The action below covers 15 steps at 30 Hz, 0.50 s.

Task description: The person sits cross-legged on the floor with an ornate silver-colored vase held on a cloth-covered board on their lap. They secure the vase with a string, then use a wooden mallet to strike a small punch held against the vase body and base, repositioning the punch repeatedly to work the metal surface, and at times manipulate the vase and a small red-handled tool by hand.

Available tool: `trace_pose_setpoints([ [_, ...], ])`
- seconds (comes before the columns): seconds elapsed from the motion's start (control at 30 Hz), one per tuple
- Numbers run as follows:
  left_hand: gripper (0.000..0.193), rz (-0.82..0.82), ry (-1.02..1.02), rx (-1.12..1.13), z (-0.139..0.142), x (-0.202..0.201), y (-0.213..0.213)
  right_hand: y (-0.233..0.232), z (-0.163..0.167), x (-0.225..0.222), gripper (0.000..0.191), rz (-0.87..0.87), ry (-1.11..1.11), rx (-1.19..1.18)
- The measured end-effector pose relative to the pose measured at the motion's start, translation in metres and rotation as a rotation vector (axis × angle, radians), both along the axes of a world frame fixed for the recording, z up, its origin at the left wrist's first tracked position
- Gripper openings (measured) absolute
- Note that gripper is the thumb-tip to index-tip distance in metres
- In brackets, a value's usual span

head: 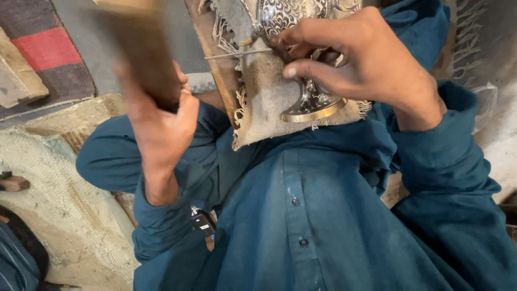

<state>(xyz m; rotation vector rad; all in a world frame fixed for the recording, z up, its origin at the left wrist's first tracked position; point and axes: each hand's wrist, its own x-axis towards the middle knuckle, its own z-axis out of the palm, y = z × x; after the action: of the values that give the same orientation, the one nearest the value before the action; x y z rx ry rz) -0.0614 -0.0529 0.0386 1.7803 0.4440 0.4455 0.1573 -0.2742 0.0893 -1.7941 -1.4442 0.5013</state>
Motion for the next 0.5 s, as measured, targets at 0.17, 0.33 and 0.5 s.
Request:
trace_pose_setpoints([
  [0.17, 0.059, -0.117, 0.16, 0.369, 0.003, 0.003, 0.004, 0.002, 0.002, 0.0, 0.029, 0.042, -0.085, 0.002],
  [0.33, 0.068, -0.131, 0.071, 0.326, 0.018, -0.011, 0.004, -0.009, -0.009, 0.005, 0.028, -0.094, 0.214, -0.042],
  [0.5, 0.066, -0.052, -0.347, -0.324, 0.019, -0.013, -0.017, -0.026, -0.028, 0.015, 0.027, 0.009, 0.48, 0.182],
])
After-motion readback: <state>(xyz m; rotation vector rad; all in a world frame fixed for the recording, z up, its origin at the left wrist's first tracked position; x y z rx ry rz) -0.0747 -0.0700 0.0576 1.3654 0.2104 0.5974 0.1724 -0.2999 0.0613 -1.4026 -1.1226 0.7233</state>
